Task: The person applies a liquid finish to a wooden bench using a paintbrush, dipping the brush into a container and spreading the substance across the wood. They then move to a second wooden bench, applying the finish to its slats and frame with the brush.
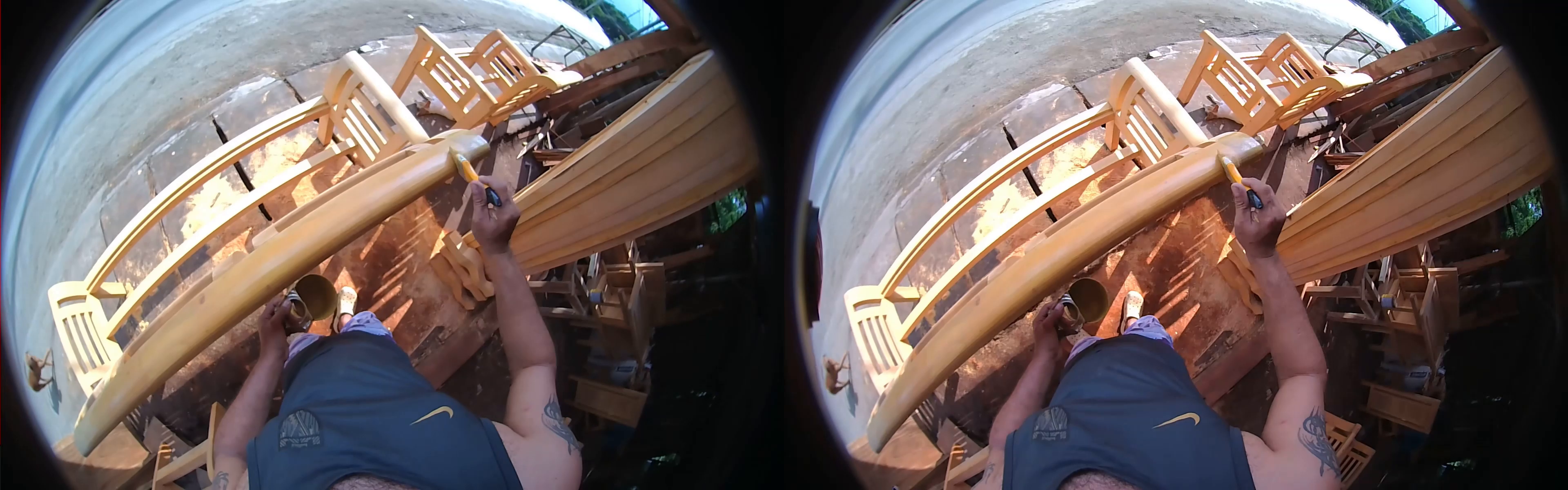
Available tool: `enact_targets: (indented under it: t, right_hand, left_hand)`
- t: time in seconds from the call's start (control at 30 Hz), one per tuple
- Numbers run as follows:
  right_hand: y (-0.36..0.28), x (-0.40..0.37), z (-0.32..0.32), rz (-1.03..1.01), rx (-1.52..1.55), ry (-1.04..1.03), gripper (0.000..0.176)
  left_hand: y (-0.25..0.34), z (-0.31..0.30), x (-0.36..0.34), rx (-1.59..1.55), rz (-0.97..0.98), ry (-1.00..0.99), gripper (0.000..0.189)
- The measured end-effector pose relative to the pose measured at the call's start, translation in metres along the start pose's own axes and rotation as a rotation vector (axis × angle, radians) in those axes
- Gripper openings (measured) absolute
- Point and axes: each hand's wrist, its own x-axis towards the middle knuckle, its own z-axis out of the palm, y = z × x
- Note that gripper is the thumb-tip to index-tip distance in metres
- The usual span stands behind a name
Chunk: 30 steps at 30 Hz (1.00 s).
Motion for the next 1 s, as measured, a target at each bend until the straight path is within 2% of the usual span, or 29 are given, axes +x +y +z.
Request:
enact_targets:
  t: [0.03, 0.07, 0.13, 0.23, 0.33, 0.4, 0.47, 0.57, 0.67, 0.73, 0.83, 0.93, 1.0]
  right_hand:
    - [-0.017, -0.018, 0.01, -0.146, 0.01, -0.049, 0.02]
    - [-0.042, -0.031, 0.011, -0.205, 0.051, -0.088, 0.022]
    - [-0.079, -0.047, 0.005, -0.207, 0.24, -0.159, 0.023]
    - [-0.113, -0.046, -0.013, -0.081, 0.534, -0.272, 0.024]
    - [-0.074, -0.03, -0.006, 0.515, 0.849, -0.235, 0.02]
    - [-0.006, -0.012, 0.001, 0.687, 0.703, -0.069, 0.02]
    - [0.044, 0.008, -0.008, 0.688, 0.609, 0.049, 0.022]
    - [0.081, 0.034, -0.024, 0.529, 0.287, 0.208, 0.02]
    - [0.098, 0.043, -0.034, 0.201, 0.038, 0.213, 0.018]
    - [0.088, 0.042, -0.026, -0.026, -0.183, 0.197, 0.016]
    - [0.073, 0.016, -0.007, 0.016, -0.153, 0.037, 0.017]
    - [0.041, -0.001, -0.014, 0.384, 0.375, 0.085, 0.019]
    - [0.058, 0.002, -0.018, 0.379, 0.317, 0.228, 0.02]
  left_hand:
    - [0.0, 0.0, 0.001, 0.01, 0.001, 0.0, 0.017]
    - [0.0, 0.0, 0.002, 0.019, 0.002, 0.0, 0.017]
    - [-0.002, 0.0, 0.003, 0.012, 0.005, -0.007, 0.017]
    - [-0.003, 0.003, 0.008, 0.005, 0.012, -0.025, 0.017]
    - [0.003, 0.013, 0.006, 0.042, -0.007, -0.035, 0.017]
    - [0.009, 0.018, 0.005, 0.066, -0.009, -0.04, 0.016]
    - [0.011, 0.02, 0.005, 0.068, 0.008, -0.044, 0.015]
    - [0.008, 0.015, 0.007, 0.058, 0.038, -0.037, 0.015]
    - [0.01, 0.014, 0.0, 0.035, 0.024, -0.007, 0.015]
    - [0.006, 0.009, 0.002, 0.031, 0.029, -0.021, 0.015]
    - [0.004, 0.003, 0.001, 0.039, 0.009, -0.024, 0.015]
    - [0.006, 0.004, 0.001, 0.026, 0.006, -0.017, 0.015]
    - [0.01, 0.004, -0.002, 0.019, 0.009, -0.017, 0.015]
